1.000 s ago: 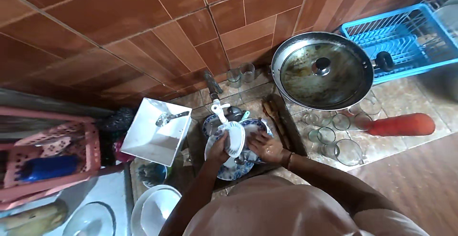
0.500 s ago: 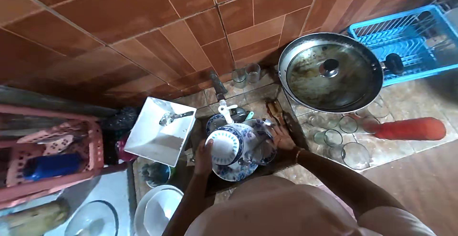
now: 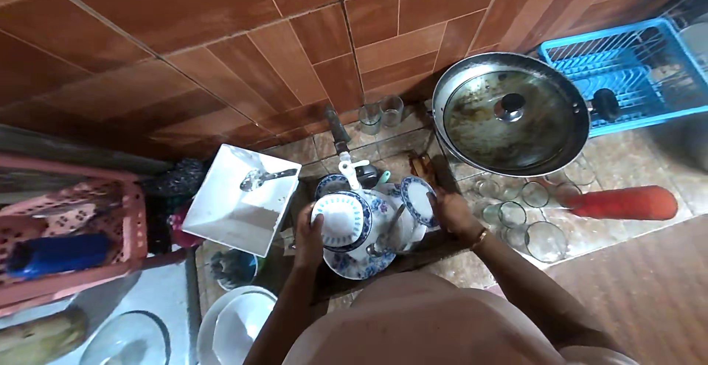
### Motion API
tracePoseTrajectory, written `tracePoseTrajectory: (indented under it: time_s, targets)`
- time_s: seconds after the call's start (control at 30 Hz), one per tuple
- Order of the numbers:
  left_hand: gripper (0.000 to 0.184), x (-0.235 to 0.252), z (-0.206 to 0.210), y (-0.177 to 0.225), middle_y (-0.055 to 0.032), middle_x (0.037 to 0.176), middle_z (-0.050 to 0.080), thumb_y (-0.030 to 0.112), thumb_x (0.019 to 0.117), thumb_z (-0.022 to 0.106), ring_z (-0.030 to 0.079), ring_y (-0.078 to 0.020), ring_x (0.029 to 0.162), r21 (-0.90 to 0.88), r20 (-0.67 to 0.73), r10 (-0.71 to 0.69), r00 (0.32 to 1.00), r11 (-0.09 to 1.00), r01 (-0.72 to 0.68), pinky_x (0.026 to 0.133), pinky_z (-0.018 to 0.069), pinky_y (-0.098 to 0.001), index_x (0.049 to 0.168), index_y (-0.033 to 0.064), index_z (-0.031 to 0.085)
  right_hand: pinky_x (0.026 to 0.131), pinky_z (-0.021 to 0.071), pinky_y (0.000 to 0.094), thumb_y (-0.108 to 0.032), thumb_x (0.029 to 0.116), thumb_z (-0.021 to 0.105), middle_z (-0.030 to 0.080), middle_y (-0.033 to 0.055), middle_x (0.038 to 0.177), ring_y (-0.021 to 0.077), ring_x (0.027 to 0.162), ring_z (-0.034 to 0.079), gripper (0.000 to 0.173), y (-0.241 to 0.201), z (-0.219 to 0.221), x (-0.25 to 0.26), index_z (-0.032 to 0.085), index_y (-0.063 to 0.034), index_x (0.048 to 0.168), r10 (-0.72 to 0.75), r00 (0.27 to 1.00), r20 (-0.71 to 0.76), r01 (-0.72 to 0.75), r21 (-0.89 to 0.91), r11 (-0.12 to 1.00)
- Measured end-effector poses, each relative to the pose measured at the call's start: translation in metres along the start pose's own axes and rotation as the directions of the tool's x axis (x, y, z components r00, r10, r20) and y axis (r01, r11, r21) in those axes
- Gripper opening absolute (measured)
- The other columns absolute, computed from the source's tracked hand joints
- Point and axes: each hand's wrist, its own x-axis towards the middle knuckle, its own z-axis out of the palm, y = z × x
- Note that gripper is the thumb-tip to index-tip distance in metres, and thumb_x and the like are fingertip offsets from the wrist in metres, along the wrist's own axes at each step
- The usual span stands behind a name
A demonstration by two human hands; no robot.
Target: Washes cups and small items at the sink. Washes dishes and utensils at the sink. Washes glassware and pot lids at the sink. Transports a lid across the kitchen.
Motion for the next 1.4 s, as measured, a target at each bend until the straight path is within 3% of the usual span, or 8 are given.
tracePoseTrajectory:
  time_s: [0.17,0.33,0.7,0.87,1.0,1.13,1.23,1.4]
  targets:
    - [0.042,-0.005,0.014,0.001,-0.0165,0.123,0.064,0.013,0.1070,0.048,0.069,-0.0188,0.102,-0.228,-0.013,-0.237,0.971,0.947,0.228,0.087,0.0603,-0.0379,0.147,0.0001,0.043,0.091,0.0531,0.0605,-0.036,0.1093,0.045,0.071,0.0253,0.104,0.0423,0.100,0.070,0.047,-0.008,-0.004,0.004,0.056,-0.0025,0.140,-0.100,0.978,-0.182,0.152,0.298,0.942]
    - [0.037,-0.007,0.034,0.004,-0.0152,0.116,0.066,0.015,0.1086,0.046,0.069,-0.0196,0.099,-0.385,0.002,-0.341,0.940,0.867,0.316,0.086,0.0600,-0.0402,0.143,0.0006,0.045,0.109,0.0457,0.0446,-0.032,0.1098,0.048,0.064,0.0218,0.131,0.0261,0.124,0.061,0.043,-0.036,0.046,0.027,0.060,0.0004,0.137,-0.085,0.995,-0.056,0.098,0.740,0.666]
    - [0.048,-0.014,0.017,0.001,-0.0155,0.129,0.061,0.016,0.1078,0.045,0.068,-0.0239,0.106,-0.450,0.073,-0.310,0.948,0.838,0.309,0.086,0.0604,-0.0443,0.154,0.0121,0.030,0.104,0.0507,0.0385,-0.036,0.1116,0.040,0.069,0.0175,0.122,0.0179,0.114,0.065,0.049,-0.110,0.090,0.046,0.066,0.0029,0.127,-0.236,0.969,0.068,0.046,0.894,0.446]
    - [0.058,-0.045,-0.003,0.001,-0.0179,0.121,0.065,0.010,0.1028,0.056,0.071,-0.0263,0.096,-0.484,-0.007,-0.466,0.885,0.776,0.404,0.079,0.0619,-0.0460,0.155,0.0125,0.032,0.105,0.0498,0.0427,-0.044,0.1110,0.036,0.070,0.0192,0.119,0.0220,0.114,0.066,0.057,-0.135,0.076,0.063,0.067,0.0013,0.126,-0.484,0.854,0.193,0.199,0.737,0.646]
    - [0.057,-0.071,-0.019,-0.002,-0.0184,0.123,0.065,0.011,0.1018,0.058,0.071,-0.0268,0.099,-0.494,-0.058,-0.502,0.863,0.766,0.412,0.081,0.0623,-0.0468,0.154,0.0095,0.035,0.110,0.0474,0.0483,-0.043,0.1068,0.049,0.069,0.0194,0.127,0.0295,0.122,0.064,0.052,-0.152,0.107,0.138,0.064,-0.0001,0.132,-0.482,0.871,0.092,0.411,0.402,0.818]
    - [0.055,-0.086,-0.028,-0.007,-0.0173,0.126,0.065,0.009,0.1028,0.055,0.071,-0.0250,0.101,-0.543,-0.128,-0.522,0.843,0.748,0.381,0.083,0.0621,-0.0451,0.154,0.0099,0.036,0.122,0.0315,0.0535,-0.039,0.1053,0.052,0.049,0.0253,0.152,0.0386,0.144,0.043,0.061,-0.150,0.165,0.217,0.047,0.0025,0.150,-0.407,0.900,0.157,0.394,0.111,0.912]
    - [0.054,-0.092,-0.032,-0.003,-0.0171,0.124,0.065,0.006,0.1033,0.052,0.071,-0.0255,0.100,-0.606,-0.170,-0.539,0.825,0.717,0.344,0.082,0.0624,-0.0459,0.154,0.0108,0.034,0.115,0.0361,0.0630,-0.034,0.1012,0.058,0.051,0.0273,0.148,0.0432,0.139,0.047,0.061,-0.159,0.166,0.223,0.047,0.0051,0.147,-0.295,0.911,0.288,0.320,-0.042,0.946]
    - [0.054,-0.096,-0.034,0.002,-0.0152,0.122,0.066,0.008,0.1043,0.049,0.072,-0.0256,0.097,-0.680,-0.171,-0.568,0.805,0.659,0.320,0.080,0.0627,-0.0474,0.154,0.0149,0.030,0.112,0.0393,0.0628,-0.026,0.0970,0.064,0.056,0.0273,0.142,0.0421,0.135,0.052,0.056,-0.159,0.209,0.249,0.053,0.0041,0.143,-0.171,0.957,0.234,0.149,0.112,0.983]
